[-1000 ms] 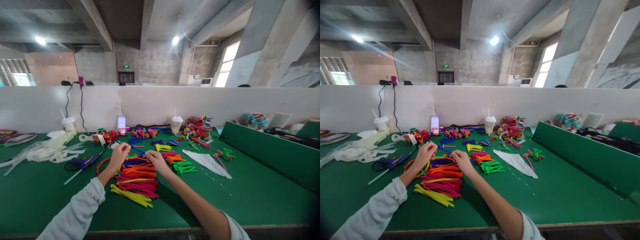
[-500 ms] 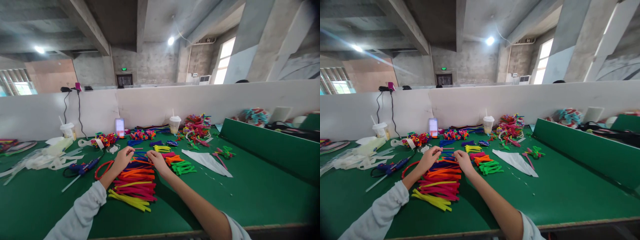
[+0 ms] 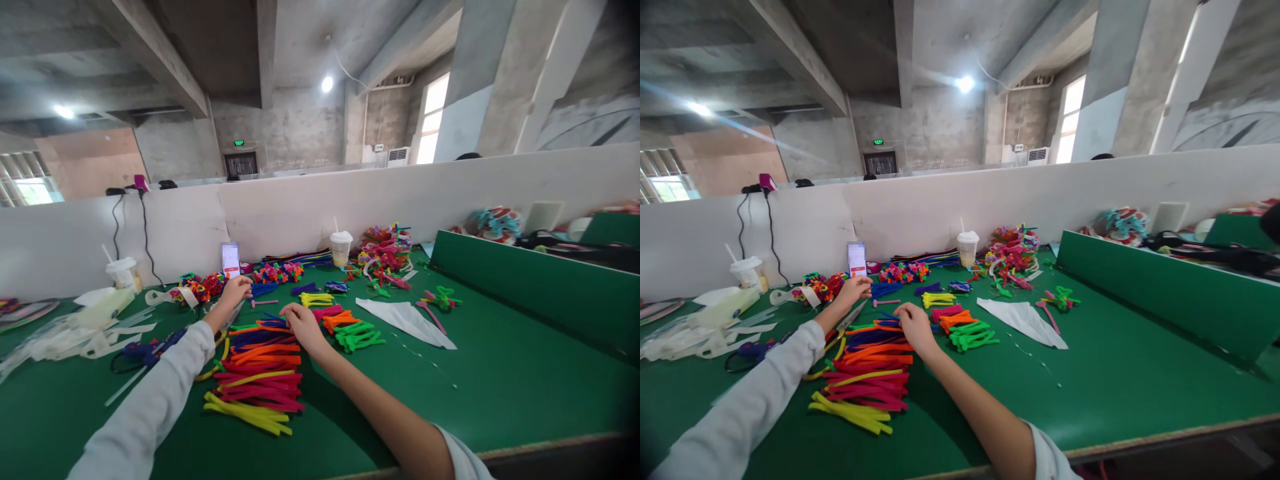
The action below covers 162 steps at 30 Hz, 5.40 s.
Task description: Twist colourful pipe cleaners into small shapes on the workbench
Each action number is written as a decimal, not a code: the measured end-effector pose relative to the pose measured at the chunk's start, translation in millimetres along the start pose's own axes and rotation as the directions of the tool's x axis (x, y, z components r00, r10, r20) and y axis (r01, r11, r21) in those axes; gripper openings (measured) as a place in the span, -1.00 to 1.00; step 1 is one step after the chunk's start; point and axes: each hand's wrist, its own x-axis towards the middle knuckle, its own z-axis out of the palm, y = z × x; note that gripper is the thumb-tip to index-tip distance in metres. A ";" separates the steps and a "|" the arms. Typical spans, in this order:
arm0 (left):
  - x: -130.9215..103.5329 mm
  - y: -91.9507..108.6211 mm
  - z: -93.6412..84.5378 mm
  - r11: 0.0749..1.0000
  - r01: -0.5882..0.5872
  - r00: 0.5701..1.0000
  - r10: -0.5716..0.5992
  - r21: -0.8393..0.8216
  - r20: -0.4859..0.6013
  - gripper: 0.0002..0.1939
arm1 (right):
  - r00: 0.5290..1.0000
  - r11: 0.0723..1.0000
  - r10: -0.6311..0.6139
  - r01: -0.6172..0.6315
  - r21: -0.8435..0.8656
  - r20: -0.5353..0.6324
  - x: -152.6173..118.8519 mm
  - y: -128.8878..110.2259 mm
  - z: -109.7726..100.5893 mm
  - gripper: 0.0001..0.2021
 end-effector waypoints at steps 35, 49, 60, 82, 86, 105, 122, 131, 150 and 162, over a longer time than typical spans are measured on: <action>38.0 -15.9 7.9 0.434 -0.342 0.932 0.045 0.834 0.358 -0.71 | 0.973 0.933 -0.163 0.206 -0.296 0.166 -10.6 -6.0 5.9 -0.75; 28.8 25.7 12.8 0.283 -0.342 0.939 0.131 0.896 0.318 -0.73 | 0.970 0.925 -0.148 0.204 -0.319 0.191 -9.5 2.6 7.3 -0.75; 26.9 25.3 45.7 0.367 -0.354 0.934 0.194 0.860 0.301 -0.55 | 0.923 0.748 -0.213 0.365 -0.554 0.320 -12.3 12.1 7.6 -0.78; -84.0 1.5 -23.1 0.430 -0.547 0.826 0.141 0.718 0.546 -0.88 | 0.891 0.523 -0.138 0.437 -0.732 0.434 2.9 2.5 5.0 -0.92; -84.4 2.2 -17.9 0.413 -0.566 0.820 0.198 0.713 0.536 -0.86 | 0.855 0.407 -0.170 0.514 -0.755 0.490 4.8 5.6 9.4 -0.92; -94.8 5.9 -5.9 0.246 -0.677 0.723 0.397 0.694 0.565 -0.79 | 0.779 0.359 -0.347 0.625 -0.693 0.523 -1.7 1.0 9.6 -0.86; -106.8 15.5 -3.2 0.661 -0.484 0.875 0.368 0.573 0.315 -0.86 | 0.866 0.765 -0.330 0.479 -0.431 0.375 -5.9 -4.9 7.7 -0.90; -109.9 19.8 2.4 0.935 -0.284 0.959 0.271 0.215 0.088 -0.87 | 0.907 0.856 -0.280 0.384 -0.345 0.314 -7.2 -4.5 9.4 -0.91; -112.2 14.5 16.9 0.970 0.025 0.969 0.036 -0.243 0.243 -0.77 | 0.975 0.988 -0.118 0.135 -0.078 0.189 -12.9 -1.1 22.4 -0.83; -121.2 30.5 9.3 0.890 -0.336 0.934 0.275 0.307 0.226 -0.80 | 0.902 0.856 -0.362 0.422 -0.298 0.237 -22.8 -12.6 19.4 -0.88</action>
